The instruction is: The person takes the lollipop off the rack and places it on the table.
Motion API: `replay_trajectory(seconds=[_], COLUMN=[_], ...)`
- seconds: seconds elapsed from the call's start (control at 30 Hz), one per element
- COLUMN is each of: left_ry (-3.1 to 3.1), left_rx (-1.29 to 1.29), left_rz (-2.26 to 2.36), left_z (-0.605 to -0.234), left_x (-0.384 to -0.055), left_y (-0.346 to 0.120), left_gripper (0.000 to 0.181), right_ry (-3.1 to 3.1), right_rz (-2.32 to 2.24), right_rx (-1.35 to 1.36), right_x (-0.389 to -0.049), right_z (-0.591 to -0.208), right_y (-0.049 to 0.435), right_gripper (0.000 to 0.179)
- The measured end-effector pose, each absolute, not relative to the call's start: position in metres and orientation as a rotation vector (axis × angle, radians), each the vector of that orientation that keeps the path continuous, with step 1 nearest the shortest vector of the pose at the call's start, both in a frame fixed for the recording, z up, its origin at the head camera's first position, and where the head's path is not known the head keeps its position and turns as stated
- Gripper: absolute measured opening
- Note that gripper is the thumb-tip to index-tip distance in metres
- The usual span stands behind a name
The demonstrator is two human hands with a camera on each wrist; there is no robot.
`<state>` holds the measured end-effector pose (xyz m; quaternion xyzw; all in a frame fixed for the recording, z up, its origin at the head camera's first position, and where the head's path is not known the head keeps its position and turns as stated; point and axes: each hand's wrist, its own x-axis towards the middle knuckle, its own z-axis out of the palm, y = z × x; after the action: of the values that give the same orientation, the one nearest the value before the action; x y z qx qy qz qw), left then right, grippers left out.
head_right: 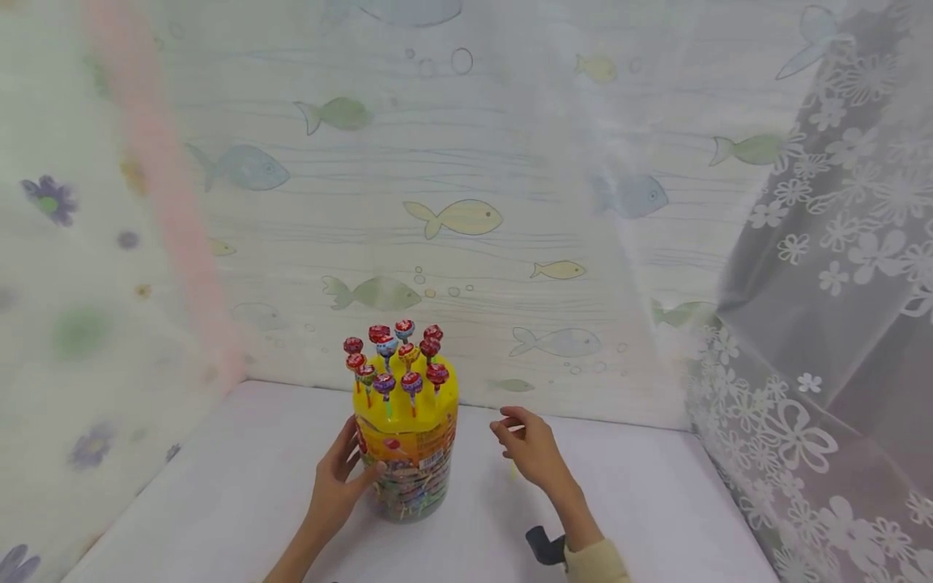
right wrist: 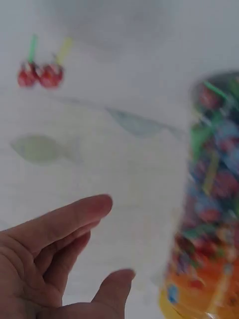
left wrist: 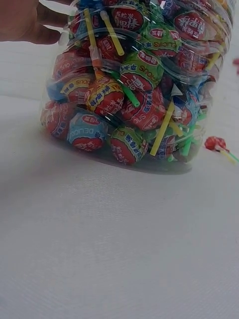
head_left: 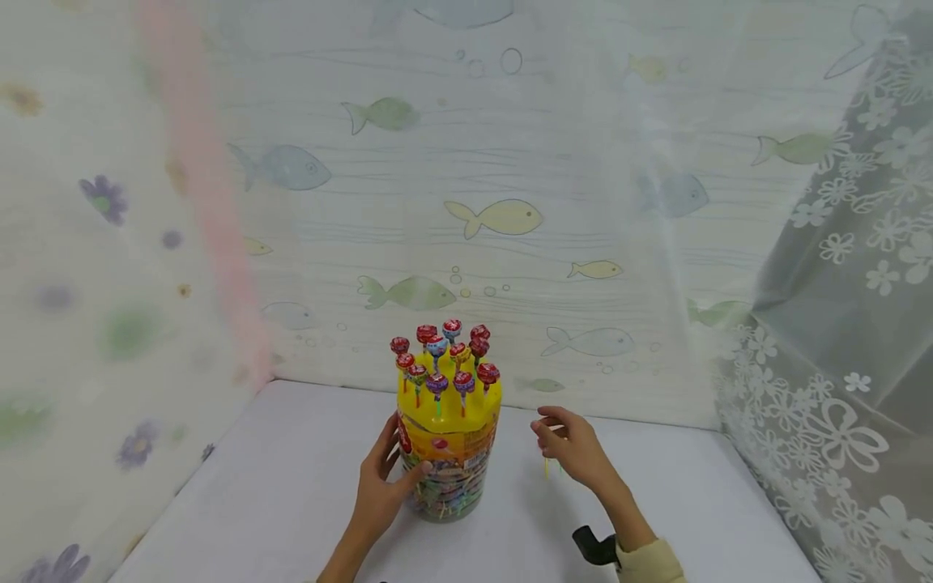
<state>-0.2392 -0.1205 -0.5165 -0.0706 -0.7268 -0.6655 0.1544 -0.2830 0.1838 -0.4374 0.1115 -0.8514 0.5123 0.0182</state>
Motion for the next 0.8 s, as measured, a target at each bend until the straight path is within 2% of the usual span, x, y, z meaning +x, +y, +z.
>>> replay_trajectory(seconds=[0.4, 0.57, 0.8], left_ry=[-2.095, -2.09, -2.089], left_rx=[-0.18, -0.183, -0.19], left_rz=[-1.913, -1.913, -1.903], left_z=[-0.517, -0.515, -0.515], left_x=[-0.238, -0.238, -0.238], left_y=[-0.119, -0.119, -0.12], left_gripper=[0.087, 0.086, 0.086], right_ry=[-2.062, -1.936, -1.841], right_rz=[1.741, 1.796, 1.85], right_rx=[0.622, 0.707, 0.659], right_x=[-0.24, -0.236, -0.242], right_z=[-0.398, -0.393, -0.392], right_y=[0.119, 0.098, 0.089], right_gripper=[0.037, 0.043, 0.036])
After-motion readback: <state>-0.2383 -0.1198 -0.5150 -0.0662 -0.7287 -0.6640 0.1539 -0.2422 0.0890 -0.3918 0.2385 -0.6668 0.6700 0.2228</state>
